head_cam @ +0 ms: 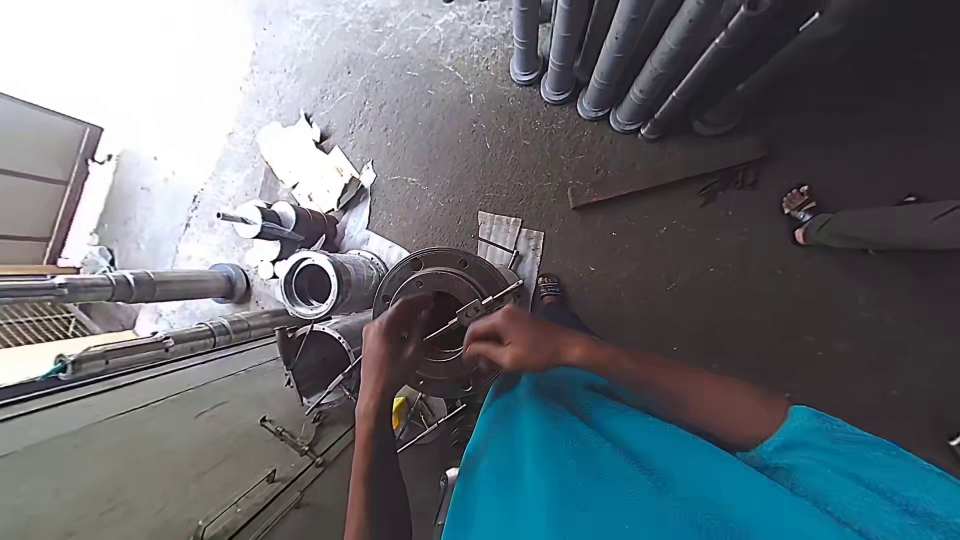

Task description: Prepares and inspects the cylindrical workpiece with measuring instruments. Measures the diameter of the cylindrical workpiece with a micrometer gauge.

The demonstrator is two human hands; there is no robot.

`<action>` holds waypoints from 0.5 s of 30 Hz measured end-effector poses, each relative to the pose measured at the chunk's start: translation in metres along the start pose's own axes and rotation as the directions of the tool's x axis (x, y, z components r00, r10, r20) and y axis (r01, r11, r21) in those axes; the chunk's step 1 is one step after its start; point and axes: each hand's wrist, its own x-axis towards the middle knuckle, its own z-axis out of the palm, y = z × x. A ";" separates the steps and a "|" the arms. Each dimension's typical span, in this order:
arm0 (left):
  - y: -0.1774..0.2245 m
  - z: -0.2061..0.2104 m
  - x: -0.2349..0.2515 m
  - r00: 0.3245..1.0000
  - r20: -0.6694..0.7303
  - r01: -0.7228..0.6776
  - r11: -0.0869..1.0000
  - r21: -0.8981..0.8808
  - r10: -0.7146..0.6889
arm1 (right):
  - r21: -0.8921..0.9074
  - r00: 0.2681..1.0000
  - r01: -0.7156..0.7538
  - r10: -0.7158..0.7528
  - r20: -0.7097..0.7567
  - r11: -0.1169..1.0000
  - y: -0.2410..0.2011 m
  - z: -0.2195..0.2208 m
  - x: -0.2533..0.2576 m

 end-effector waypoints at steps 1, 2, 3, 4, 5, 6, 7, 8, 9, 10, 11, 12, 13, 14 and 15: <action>-0.017 0.005 -0.019 0.998 -0.003 0.057 0.997 -0.046 -0.057 | -0.181 0.986 0.070 -0.095 -0.135 0.981 0.002 -0.021 -0.006; -0.028 0.015 -0.037 0.993 -0.002 0.114 0.986 -0.118 -0.115 | -0.359 0.967 0.068 -0.151 -0.206 0.931 0.006 -0.044 -0.007; -0.034 0.027 -0.052 0.985 -0.024 0.161 0.964 -0.210 -0.169 | -0.486 0.970 0.012 -0.127 -0.205 0.874 0.011 -0.067 -0.005; -0.034 0.042 -0.062 0.974 -0.077 0.179 0.928 -0.326 -0.214 | -0.555 0.987 -0.056 -0.038 -0.157 0.830 0.016 -0.086 -0.001; -0.029 0.056 -0.067 0.953 -0.144 0.176 0.872 -0.457 -0.267 | -0.601 0.994 -0.110 0.073 -0.085 0.791 0.023 -0.100 0.004; -0.021 0.067 -0.070 0.922 -0.199 0.162 0.796 -0.583 -0.333 | -0.616 0.983 -0.140 0.183 0.008 0.775 0.028 -0.107 0.010; -0.014 0.075 -0.067 0.885 -0.230 0.149 0.714 -0.684 -0.405 | -0.605 0.960 -0.150 0.262 0.100 0.782 0.030 -0.112 0.017; -0.007 0.079 -0.063 0.851 -0.230 0.147 0.635 -0.758 -0.472 | -0.572 0.938 -0.156 0.302 0.169 0.805 0.031 -0.114 0.021; -0.003 0.081 -0.060 0.829 -0.212 0.144 0.564 -0.813 -0.518 | -0.530 0.928 -0.165 0.313 0.201 0.832 0.032 -0.112 0.020; 0.000 0.082 -0.053 0.812 -0.195 0.135 0.501 -0.855 -0.551 | -0.492 0.921 -0.191 0.328 0.210 0.850 0.032 -0.111 0.018; 0.002 0.081 -0.047 0.796 -0.168 0.132 0.438 -0.889 -0.582 | -0.445 0.915 -0.217 0.340 0.218 0.869 0.032 -0.108 0.013; 0.004 0.078 -0.042 0.784 -0.144 0.141 0.399 -0.906 -0.604 | -0.389 0.903 -0.251 0.359 0.235 0.886 0.031 -0.103 0.007; 0.004 0.073 -0.033 0.784 -0.131 0.151 0.391 -0.908 -0.607 | -0.339 0.888 -0.284 0.379 0.260 0.897 0.032 -0.098 0.003; 0.001 0.069 -0.024 0.799 -0.118 0.169 0.408 -0.897 -0.590 | -0.289 0.870 -0.317 0.398 0.292 0.903 0.033 -0.090 -0.003; -0.002 0.064 -0.014 0.823 -0.102 0.193 0.444 -0.875 -0.559 | -0.235 0.850 -0.346 0.409 0.333 0.909 0.036 -0.077 -0.008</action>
